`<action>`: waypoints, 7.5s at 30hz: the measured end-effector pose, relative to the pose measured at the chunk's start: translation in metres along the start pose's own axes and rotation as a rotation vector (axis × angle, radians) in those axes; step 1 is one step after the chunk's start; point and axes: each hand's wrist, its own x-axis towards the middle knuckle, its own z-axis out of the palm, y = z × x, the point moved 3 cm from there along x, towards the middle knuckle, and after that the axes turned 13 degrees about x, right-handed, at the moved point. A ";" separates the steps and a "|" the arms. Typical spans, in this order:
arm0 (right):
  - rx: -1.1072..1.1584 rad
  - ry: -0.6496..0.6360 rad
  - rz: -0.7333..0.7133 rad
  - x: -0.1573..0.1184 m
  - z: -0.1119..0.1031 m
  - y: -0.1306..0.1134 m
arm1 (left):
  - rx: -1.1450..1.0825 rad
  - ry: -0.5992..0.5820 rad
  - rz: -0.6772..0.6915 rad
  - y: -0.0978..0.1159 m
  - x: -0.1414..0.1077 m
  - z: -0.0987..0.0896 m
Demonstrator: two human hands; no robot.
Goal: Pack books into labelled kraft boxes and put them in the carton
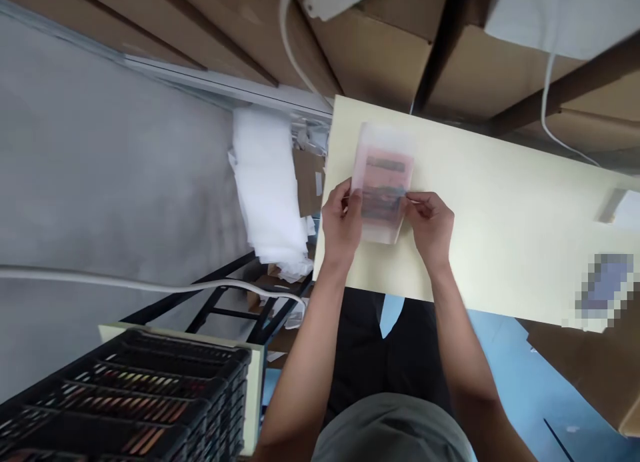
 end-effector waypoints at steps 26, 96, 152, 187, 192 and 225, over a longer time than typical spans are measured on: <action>-0.182 -0.374 -0.294 -0.129 0.054 -0.161 | 0.158 0.463 0.104 0.077 -0.169 -0.190; -0.643 -1.847 -1.759 -0.864 0.299 0.009 | -1.665 1.896 -0.142 -0.340 -0.792 -0.457; -0.214 0.423 -0.145 -0.182 -0.276 -0.096 | -0.460 -0.105 0.021 0.124 -0.140 -0.036; -0.676 0.034 -0.260 -0.133 -0.280 -0.176 | 0.566 0.211 0.152 0.213 -0.187 -0.007; -0.658 0.087 -0.268 -0.123 -0.289 -0.172 | 0.666 0.210 0.300 0.222 -0.187 0.001; -0.432 -0.100 -0.117 -0.186 -0.260 -0.159 | 0.765 0.008 0.482 0.215 -0.162 -0.019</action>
